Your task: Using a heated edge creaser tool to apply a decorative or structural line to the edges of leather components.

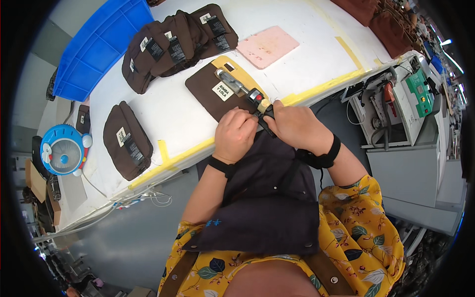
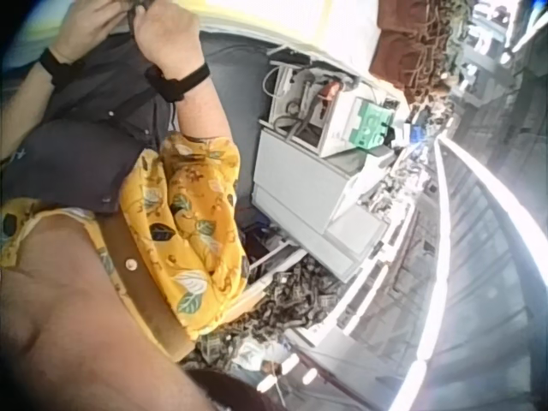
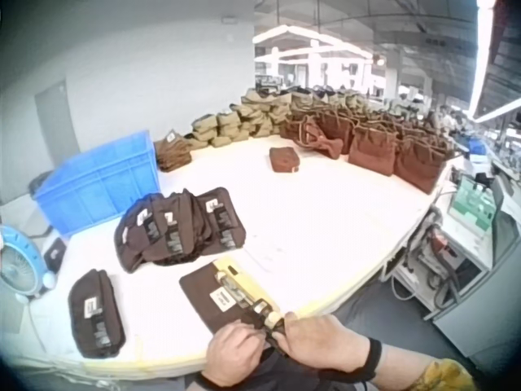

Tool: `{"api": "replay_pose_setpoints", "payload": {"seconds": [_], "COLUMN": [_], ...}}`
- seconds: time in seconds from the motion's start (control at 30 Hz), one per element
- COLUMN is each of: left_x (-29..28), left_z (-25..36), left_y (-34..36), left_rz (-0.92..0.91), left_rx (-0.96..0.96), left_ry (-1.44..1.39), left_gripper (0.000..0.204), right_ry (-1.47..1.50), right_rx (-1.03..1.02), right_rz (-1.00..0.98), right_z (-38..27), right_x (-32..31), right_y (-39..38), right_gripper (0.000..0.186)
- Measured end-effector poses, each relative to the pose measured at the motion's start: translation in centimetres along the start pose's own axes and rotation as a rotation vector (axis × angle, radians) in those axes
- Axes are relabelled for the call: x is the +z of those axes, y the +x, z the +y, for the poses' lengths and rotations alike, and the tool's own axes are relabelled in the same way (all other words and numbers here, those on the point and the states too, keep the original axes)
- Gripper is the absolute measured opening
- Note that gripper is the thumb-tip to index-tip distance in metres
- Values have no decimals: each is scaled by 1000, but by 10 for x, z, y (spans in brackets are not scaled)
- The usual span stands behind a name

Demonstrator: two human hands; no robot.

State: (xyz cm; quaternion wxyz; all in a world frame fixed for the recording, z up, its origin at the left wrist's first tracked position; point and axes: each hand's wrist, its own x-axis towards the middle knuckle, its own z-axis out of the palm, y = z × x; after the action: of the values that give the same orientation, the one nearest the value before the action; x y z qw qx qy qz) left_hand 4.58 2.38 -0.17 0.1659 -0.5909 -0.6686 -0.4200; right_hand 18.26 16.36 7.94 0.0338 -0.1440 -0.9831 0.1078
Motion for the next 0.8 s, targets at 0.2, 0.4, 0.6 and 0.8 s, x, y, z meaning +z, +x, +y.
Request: {"api": "replay_pose_setpoints", "payload": {"seconds": [0.2,0.4,0.6,0.8], "left_x": [0,1,0,-2], "left_z": [0,0,-1,0], "left_y": [-2,0,-1,-1], "left_rz": [4,12,1,3], "left_rx": [-10,2,-3,-9], "left_ry": [2,8,8,-6], "left_gripper": [15,15,14,14], "right_ry": [16,28,42,12], "right_rx": [95,22,35,43], "right_rz": [-149,-58,-71,-131], "right_z": [-4,2,-2,1], "right_x": [-18,-3,1,-13], "right_y": [-27,29,61,24], "right_gripper": [38,38,39,38]}}
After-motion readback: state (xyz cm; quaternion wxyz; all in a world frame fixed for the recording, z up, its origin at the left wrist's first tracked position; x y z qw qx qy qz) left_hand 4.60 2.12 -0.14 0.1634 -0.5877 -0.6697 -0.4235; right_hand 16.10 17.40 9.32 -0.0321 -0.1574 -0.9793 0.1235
